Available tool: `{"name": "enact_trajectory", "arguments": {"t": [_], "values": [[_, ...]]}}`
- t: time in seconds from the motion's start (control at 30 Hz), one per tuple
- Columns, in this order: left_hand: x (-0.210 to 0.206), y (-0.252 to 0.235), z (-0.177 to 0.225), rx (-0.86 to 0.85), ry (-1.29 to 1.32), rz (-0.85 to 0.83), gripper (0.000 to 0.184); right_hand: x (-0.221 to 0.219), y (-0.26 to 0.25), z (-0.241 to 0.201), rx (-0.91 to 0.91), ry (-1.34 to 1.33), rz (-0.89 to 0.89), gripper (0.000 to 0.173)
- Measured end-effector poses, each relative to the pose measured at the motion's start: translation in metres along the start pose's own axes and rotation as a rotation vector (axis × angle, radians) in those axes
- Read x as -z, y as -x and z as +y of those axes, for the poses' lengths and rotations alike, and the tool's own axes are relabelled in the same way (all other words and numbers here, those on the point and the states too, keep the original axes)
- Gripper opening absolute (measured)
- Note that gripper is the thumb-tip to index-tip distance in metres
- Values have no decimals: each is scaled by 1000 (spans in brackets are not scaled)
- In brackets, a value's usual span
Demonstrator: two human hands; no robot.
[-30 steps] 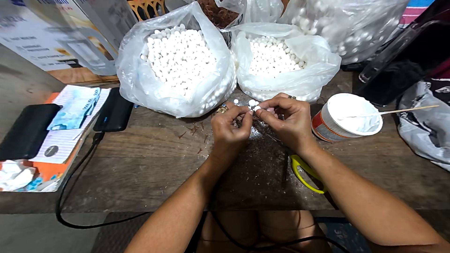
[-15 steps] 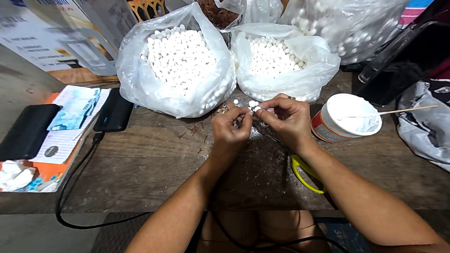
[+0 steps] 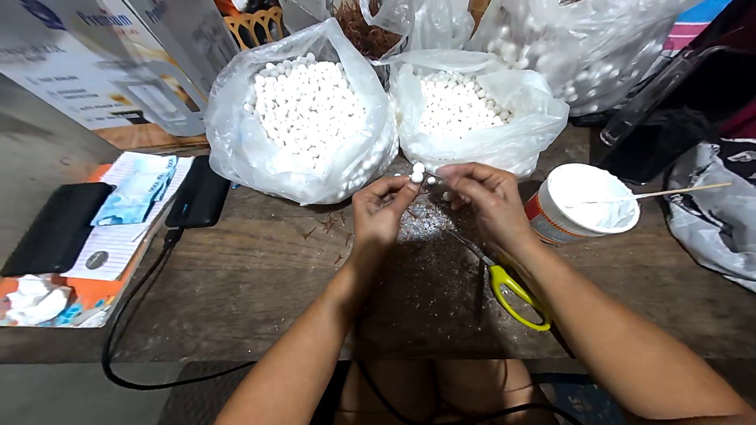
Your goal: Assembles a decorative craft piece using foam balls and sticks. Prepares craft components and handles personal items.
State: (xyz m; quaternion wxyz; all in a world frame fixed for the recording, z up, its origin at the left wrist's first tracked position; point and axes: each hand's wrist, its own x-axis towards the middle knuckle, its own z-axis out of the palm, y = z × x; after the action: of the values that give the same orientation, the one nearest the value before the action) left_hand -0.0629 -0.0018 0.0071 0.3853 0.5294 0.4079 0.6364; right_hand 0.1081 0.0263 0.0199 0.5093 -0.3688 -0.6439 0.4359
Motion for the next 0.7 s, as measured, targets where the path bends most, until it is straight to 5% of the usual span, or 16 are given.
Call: {"name": "enact_trajectory", "arguments": {"t": [0.1,0.27,0.5,0.7], "values": [[0,-1,-5,91,103,-36,15,-7,3,-1,-93,-3,-122,15],[-4,1,-4,160,152,-10,18,-13,4,8,28,-3,-78,10],[-14,10,-2,-144,90,85,21,-13,4,7,92,71,25,6],[-26,7,-6,-160,72,129,12,-16,9,0,222,227,32,10]]}}
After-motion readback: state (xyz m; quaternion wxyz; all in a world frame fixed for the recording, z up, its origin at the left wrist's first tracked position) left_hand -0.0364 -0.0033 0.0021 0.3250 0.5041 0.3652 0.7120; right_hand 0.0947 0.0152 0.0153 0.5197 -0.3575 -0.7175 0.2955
